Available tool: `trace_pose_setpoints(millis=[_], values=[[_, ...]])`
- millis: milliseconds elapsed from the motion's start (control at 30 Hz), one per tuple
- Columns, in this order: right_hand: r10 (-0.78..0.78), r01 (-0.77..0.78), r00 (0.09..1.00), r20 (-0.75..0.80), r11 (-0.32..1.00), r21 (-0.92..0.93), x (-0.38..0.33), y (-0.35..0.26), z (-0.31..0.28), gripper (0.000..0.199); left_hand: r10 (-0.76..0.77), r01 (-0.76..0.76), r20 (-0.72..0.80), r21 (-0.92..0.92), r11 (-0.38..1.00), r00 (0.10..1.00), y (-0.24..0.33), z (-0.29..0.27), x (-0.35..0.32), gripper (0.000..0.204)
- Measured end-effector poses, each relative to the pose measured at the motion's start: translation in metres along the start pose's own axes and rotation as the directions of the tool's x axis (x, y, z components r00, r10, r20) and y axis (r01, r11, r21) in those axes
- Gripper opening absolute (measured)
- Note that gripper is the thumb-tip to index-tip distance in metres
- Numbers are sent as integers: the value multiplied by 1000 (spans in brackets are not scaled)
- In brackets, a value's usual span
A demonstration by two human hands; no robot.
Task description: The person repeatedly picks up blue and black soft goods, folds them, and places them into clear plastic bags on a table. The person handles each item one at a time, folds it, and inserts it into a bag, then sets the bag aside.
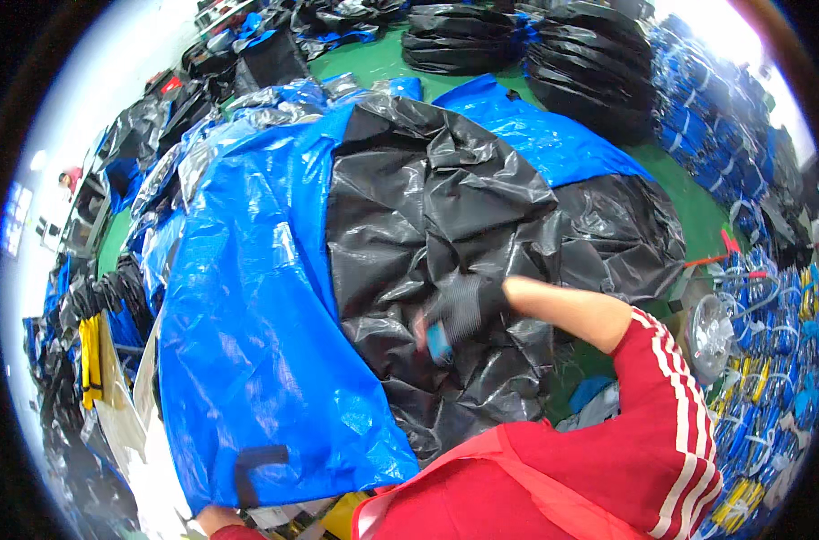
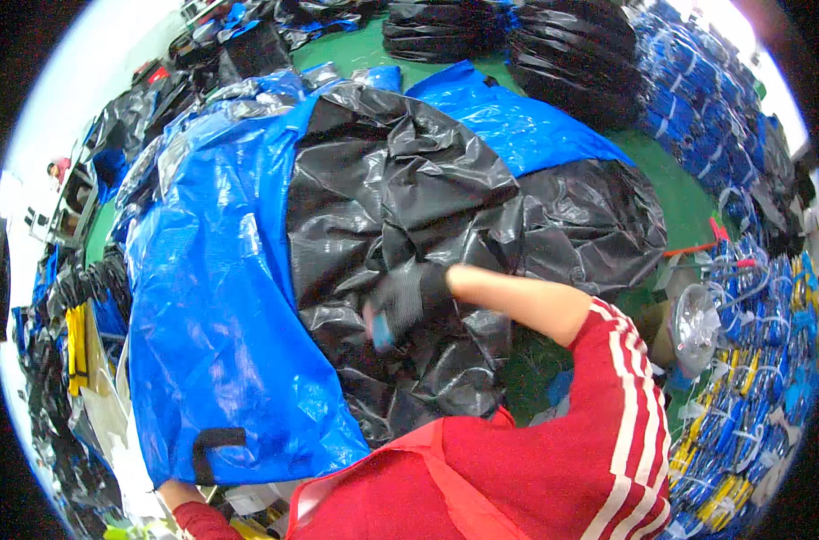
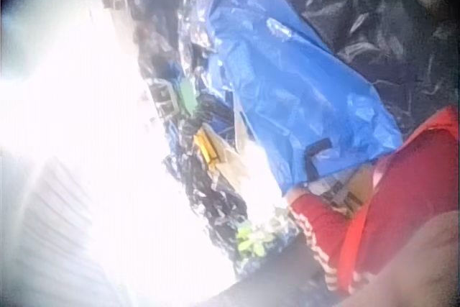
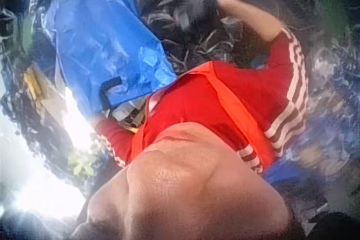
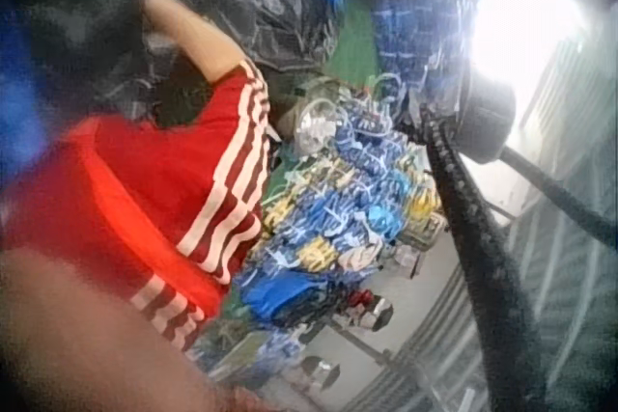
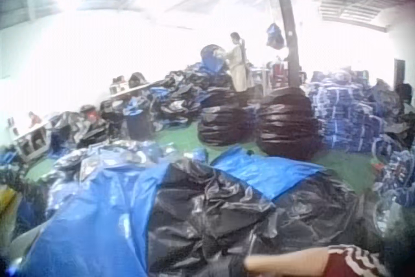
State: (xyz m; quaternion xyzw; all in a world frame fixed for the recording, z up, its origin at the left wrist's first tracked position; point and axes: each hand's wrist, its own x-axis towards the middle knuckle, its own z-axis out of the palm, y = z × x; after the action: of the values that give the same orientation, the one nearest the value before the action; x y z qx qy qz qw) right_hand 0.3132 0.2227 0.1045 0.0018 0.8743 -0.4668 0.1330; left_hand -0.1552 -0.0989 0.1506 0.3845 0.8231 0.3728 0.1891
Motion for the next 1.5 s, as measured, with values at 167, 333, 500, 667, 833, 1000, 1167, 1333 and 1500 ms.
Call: trace_pose_setpoints(millis=[167, 333, 500, 667, 833, 1000, 1167, 1333, 1500], values=[[494, -740, 139, -858, 628, 242, -5, 106, -88, 63, 306, -405, 268, 669, 623, 914, -21, -38, 16, 49], [405, -760, 71, -911, 614, 214, 11, 205, -75, 67, -459, 536, 613, 67, 841, 643, -88, -43, 77, 39], [346, -622, 82, -935, 750, 224, 0, 234, -72, 25, -349, 302, 37, 420, 856, 937, -103, 62, 146, 79], [37, -532, 179, -983, 844, -65, -34, 186, -122, 26, 4, 108, -407, 250, 962, 913, -79, 55, 87, 67], [337, -204, 144, -930, 930, 306, -34, 171, -186, 23, -402, 427, -510, -73, 901, 760, -141, -34, -66, 57], [325, -146, 619, -715, 942, 303, 24, 166, -225, 28, -429, 771, -654, 420, 479, 623, -188, 4, -120, 60], [476, -65, 555, -683, 843, 535, 72, 132, -280, 52, 223, 172, -543, 583, 794, 809, -82, 81, -36, 57], [72, -443, 858, -508, 603, -663, 186, 153, -286, 54, 312, -262, 78, 752, 605, 947, -13, 194, 39, 70], [-233, -487, 345, -909, 783, -386, 200, 118, -294, 41, 305, -187, 11, 813, 552, 952, -34, 220, 39, 67]])
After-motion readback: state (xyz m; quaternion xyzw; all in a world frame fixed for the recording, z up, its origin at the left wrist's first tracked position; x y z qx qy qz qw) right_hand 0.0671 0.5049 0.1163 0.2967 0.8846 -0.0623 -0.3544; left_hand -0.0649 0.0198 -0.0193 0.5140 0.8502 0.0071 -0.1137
